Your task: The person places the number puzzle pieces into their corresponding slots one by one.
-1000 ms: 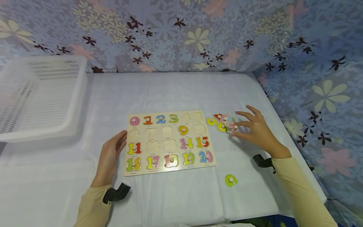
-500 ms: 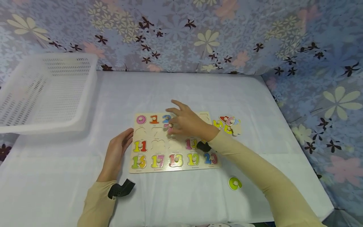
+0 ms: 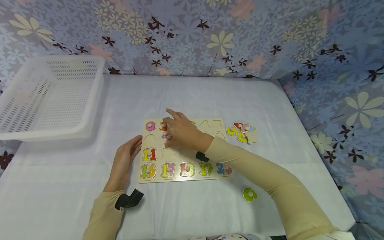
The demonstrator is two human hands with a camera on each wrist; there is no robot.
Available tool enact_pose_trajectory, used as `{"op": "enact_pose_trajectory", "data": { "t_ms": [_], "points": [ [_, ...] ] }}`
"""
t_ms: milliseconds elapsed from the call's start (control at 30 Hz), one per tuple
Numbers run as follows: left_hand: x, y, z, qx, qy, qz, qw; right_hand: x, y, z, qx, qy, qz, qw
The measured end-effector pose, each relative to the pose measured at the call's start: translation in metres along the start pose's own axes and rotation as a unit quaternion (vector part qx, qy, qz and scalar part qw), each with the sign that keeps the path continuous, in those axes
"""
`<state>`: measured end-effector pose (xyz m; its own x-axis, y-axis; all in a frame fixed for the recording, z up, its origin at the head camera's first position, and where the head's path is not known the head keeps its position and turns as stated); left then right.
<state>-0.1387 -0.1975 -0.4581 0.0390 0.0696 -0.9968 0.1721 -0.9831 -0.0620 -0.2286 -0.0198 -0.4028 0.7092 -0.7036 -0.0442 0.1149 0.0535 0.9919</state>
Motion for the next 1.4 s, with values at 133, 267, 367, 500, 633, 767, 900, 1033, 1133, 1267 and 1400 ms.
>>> {"op": "enact_pose_trajectory", "data": {
  "t_ms": [133,267,367,500,633,767,900,1033,1133,1267,1400],
  "points": [
    [-0.008,-0.004,-0.002,-0.001,0.012,-0.004,0.9999,-0.006,0.006,-0.005,0.013,-0.003,0.004,0.9999],
    [-0.011,-0.005,-0.003,-0.002,0.029,-0.008,0.9995,-0.020,0.013,-0.018,0.029,-0.024,0.035,0.9987],
    [-0.012,-0.006,-0.004,0.005,0.033,-0.005,0.9994,-0.042,0.018,-0.038,0.024,-0.060,0.078,0.9948],
    [-0.011,-0.007,-0.004,0.001,0.029,-0.005,0.9996,-0.077,0.019,-0.078,0.010,-0.116,0.129,0.9848],
    [-0.011,-0.008,-0.004,-0.003,0.029,-0.010,0.9995,-0.102,0.017,-0.125,0.014,-0.142,0.153,0.9778],
    [-0.011,-0.010,-0.004,0.000,0.032,-0.009,0.9995,-0.113,0.017,-0.169,0.039,-0.136,0.158,0.9772],
    [-0.009,-0.010,-0.004,-0.004,0.025,-0.005,0.9997,-0.115,0.023,-0.208,0.050,-0.124,0.176,0.9752],
    [-0.004,-0.007,-0.003,-0.003,0.017,-0.009,0.9998,-0.108,0.029,-0.239,0.070,-0.103,0.199,0.9720],
    [0.000,-0.004,-0.002,-0.005,0.016,-0.013,0.9998,-0.100,0.029,-0.256,0.109,-0.089,0.211,0.9673],
    [0.006,-0.001,0.002,-0.009,0.015,-0.011,0.9998,-0.090,0.025,-0.272,0.157,-0.082,0.212,0.9610],
    [0.008,-0.003,0.001,-0.006,0.011,-0.005,0.9999,-0.084,0.022,-0.280,0.161,-0.074,0.204,0.9630]
  ]
}}
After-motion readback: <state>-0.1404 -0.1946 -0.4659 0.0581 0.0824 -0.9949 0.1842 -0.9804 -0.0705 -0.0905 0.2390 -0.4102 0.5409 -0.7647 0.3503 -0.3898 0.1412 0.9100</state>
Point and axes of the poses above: each hand's wrist, its own z-axis towards the middle knuckle, its own y-axis out of the back of the hand, x = y × z, the point moved 4 cm from there along z, towards the middle knuckle, and after that the axes turned 12 degrees about -y, right-handed, at the moved point
